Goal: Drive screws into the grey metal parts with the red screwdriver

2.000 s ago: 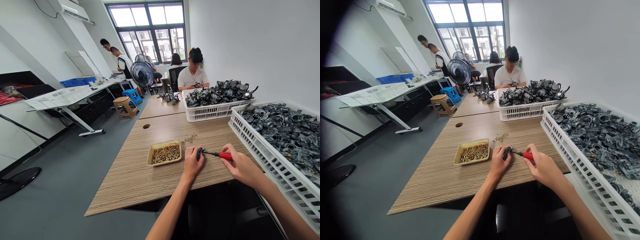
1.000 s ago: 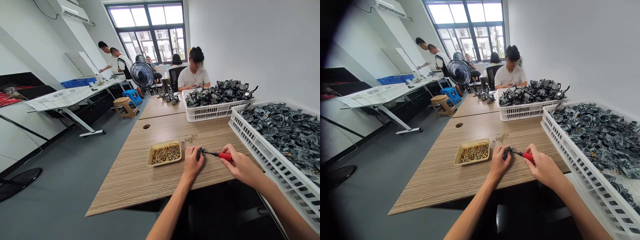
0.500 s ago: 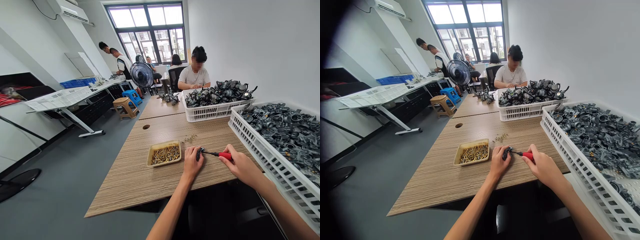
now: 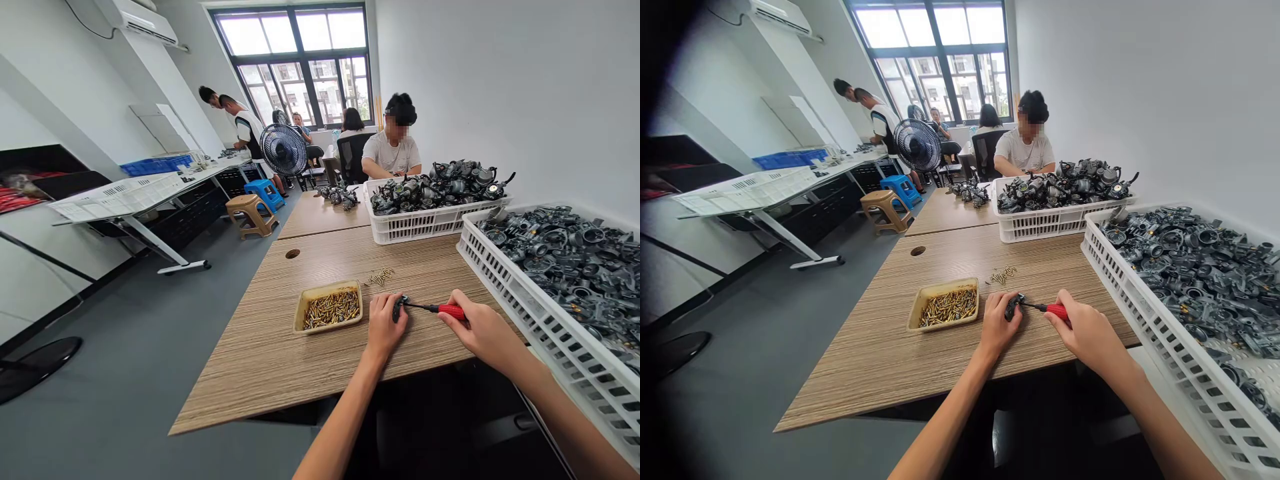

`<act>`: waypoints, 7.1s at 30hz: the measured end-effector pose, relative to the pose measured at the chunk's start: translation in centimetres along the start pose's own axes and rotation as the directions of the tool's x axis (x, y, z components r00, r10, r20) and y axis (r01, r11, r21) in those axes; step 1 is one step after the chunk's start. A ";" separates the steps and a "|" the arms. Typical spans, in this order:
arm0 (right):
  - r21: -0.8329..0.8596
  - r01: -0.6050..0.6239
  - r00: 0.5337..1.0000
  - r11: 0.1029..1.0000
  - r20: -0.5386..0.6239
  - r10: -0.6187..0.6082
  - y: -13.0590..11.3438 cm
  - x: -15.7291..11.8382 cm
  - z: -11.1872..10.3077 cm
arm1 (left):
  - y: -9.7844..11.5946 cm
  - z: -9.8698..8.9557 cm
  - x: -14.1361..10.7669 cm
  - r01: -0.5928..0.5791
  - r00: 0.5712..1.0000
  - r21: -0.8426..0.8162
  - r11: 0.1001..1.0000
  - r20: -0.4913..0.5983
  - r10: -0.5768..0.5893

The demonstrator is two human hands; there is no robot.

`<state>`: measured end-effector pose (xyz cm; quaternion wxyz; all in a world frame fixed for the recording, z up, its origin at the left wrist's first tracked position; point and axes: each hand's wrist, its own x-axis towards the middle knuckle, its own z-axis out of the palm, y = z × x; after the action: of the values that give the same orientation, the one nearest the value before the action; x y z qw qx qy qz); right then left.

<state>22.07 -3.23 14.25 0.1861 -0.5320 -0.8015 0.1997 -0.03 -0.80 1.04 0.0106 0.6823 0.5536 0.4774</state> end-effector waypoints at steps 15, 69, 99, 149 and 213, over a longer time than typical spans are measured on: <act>0.092 0.039 0.998 0.995 0.049 -0.044 -0.2 -0.3 -0.1 | 0.0 0.0 0.0 0.006 1.000 0.005 1.000 0.002 -0.006; 0.028 -0.039 0.999 0.999 0.036 0.038 0.3 0.1 0.3 | 0.0 -0.1 0.0 0.001 1.000 0.004 1.000 -0.006 0.000; 0.136 0.024 0.998 0.990 0.049 -0.031 -0.1 0.0 0.1 | 0.1 -0.2 0.0 0.026 1.000 -0.004 1.000 0.010 -0.026; 0.138 0.012 0.998 0.990 0.061 -0.021 0.4 0.2 0.6 | 0.1 -0.3 0.1 0.047 0.999 0.009 0.999 0.003 -0.047; 0.103 0.064 0.993 0.993 0.089 -0.073 1.1 0.3 0.0 | -1.7 0.7 0.3 0.203 0.977 -0.194 0.960 0.111 -0.184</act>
<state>22.88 -2.59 13.72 0.1818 -0.4843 -0.8161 0.2575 -0.85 0.40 -0.09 0.1528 0.6412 0.5647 0.4967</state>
